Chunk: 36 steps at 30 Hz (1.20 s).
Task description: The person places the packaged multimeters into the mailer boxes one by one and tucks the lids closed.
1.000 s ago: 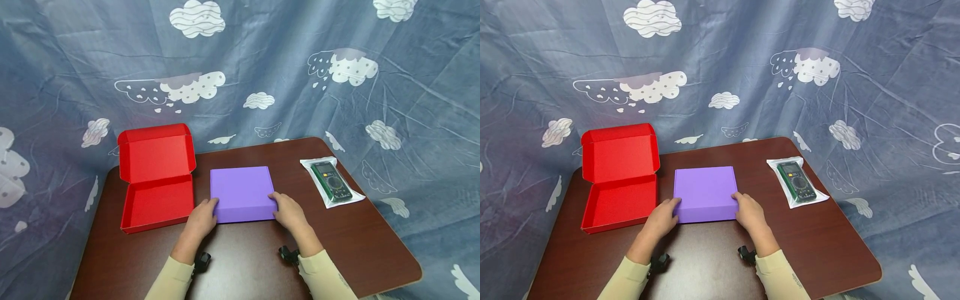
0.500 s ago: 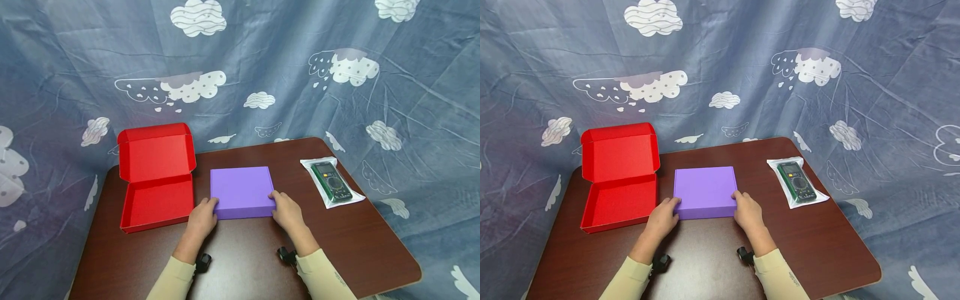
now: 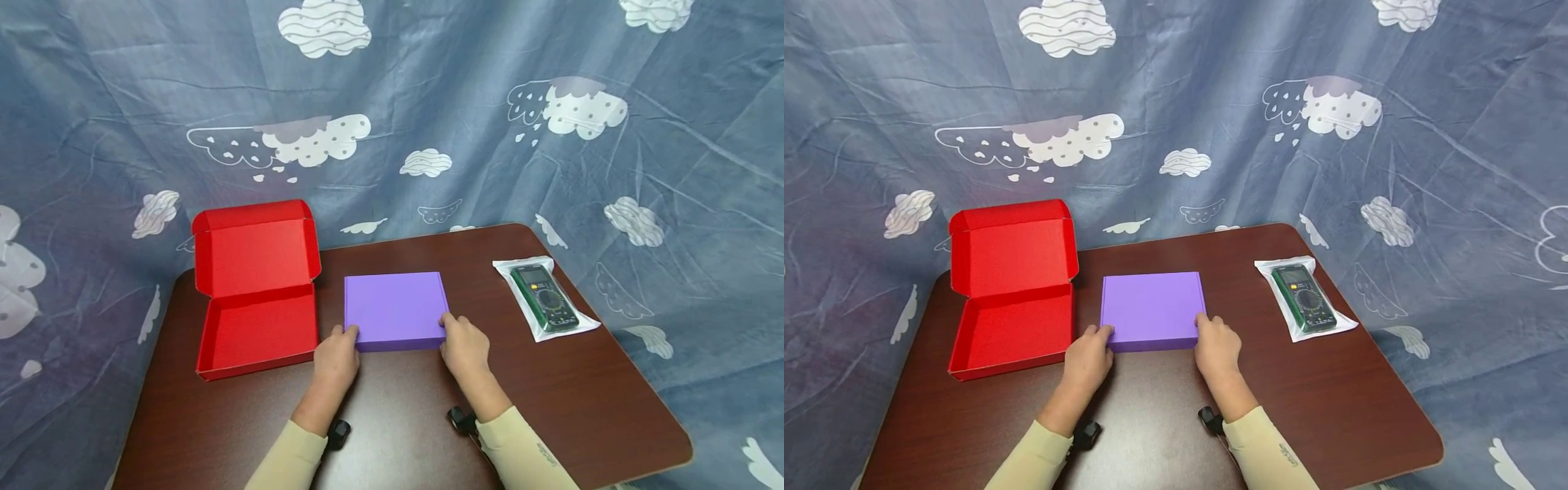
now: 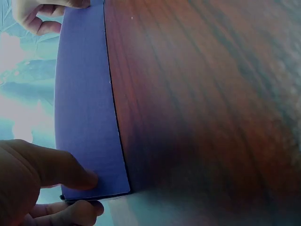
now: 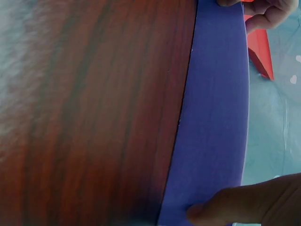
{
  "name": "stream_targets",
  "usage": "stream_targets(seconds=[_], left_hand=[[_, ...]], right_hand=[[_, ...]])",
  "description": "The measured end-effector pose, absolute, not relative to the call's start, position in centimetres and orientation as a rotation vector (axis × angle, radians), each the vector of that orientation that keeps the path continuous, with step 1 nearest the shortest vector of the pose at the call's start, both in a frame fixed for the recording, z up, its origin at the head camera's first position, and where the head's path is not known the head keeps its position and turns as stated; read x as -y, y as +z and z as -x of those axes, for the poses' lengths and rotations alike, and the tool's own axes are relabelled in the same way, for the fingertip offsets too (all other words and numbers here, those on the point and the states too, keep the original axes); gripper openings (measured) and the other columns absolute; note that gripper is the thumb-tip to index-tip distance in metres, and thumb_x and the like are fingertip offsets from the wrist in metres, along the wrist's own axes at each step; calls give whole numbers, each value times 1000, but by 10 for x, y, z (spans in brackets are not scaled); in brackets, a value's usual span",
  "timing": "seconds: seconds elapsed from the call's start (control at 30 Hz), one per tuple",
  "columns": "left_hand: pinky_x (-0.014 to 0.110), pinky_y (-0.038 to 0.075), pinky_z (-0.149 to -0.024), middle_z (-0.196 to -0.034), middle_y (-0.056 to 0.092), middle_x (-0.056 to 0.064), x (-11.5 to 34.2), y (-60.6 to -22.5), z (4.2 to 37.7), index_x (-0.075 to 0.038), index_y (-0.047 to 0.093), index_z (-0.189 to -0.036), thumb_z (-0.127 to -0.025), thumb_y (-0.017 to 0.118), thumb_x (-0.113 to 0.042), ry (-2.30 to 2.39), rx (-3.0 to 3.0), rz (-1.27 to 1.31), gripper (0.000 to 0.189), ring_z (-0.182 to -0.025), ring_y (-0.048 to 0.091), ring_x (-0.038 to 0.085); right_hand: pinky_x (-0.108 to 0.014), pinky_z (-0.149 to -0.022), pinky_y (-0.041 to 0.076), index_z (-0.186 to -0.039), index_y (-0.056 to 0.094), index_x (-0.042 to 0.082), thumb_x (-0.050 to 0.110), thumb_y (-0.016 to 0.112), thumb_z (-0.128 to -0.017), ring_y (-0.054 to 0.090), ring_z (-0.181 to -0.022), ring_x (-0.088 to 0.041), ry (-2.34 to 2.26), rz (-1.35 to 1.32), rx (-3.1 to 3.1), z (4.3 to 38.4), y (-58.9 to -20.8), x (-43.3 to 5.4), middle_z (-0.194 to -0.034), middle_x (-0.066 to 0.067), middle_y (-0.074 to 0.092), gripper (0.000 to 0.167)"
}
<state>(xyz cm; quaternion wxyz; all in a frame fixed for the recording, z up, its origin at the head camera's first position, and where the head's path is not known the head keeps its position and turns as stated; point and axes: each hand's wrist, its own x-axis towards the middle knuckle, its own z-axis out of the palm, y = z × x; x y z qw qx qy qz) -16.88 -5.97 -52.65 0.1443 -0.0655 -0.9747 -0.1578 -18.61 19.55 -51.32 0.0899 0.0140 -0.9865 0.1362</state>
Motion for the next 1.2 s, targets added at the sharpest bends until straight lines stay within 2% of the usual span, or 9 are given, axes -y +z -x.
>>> stream_targets(seconds=[0.27, 0.53, 0.77, 1.2], left_hand=[[46, 54, -54, -82, 66, 15, 61, -524, 170, -11, 77, -107, -75, 78, 0, -468, 2834, 187, 34, -64, 68, 35], [45, 55, -56, -82, 65, 15, 61, -521, 172, -11, 76, -106, -78, 78, 1, -452, 2871, 210, 31, -66, 68, 34], [45, 54, -54, -83, 65, 15, 57, -520, 176, -11, 75, -107, -81, 77, -1, -413, 2902, 237, 28, -65, 68, 34], [48, 57, -58, -88, 68, 17, 33, -521, 198, -9, 75, -112, -86, 73, -3, -361, 2932, 363, 26, -70, 71, 34]], right_hand=[[-53, -53, 53, -107, 73, 10, -6, 75, -75, 71, -73, -40, 401, 7, 2956, 187, -510, -193, -86, -17, 70, 35], [-53, -55, 54, -109, 74, 8, -7, 75, -77, 72, -76, -40, 421, -12, 2959, 188, -508, -194, -89, -18, 72, 35], [-55, -54, 54, -110, 74, 9, -6, 69, -82, 72, -76, -42, 402, 0, 2963, 191, -509, -198, -88, -18, 71, 31], [-57, -58, 55, -118, 73, 11, -1, 67, -90, 74, -84, -42, 359, 87, 3017, 208, -507, -221, -95, -19, 71, 31]])
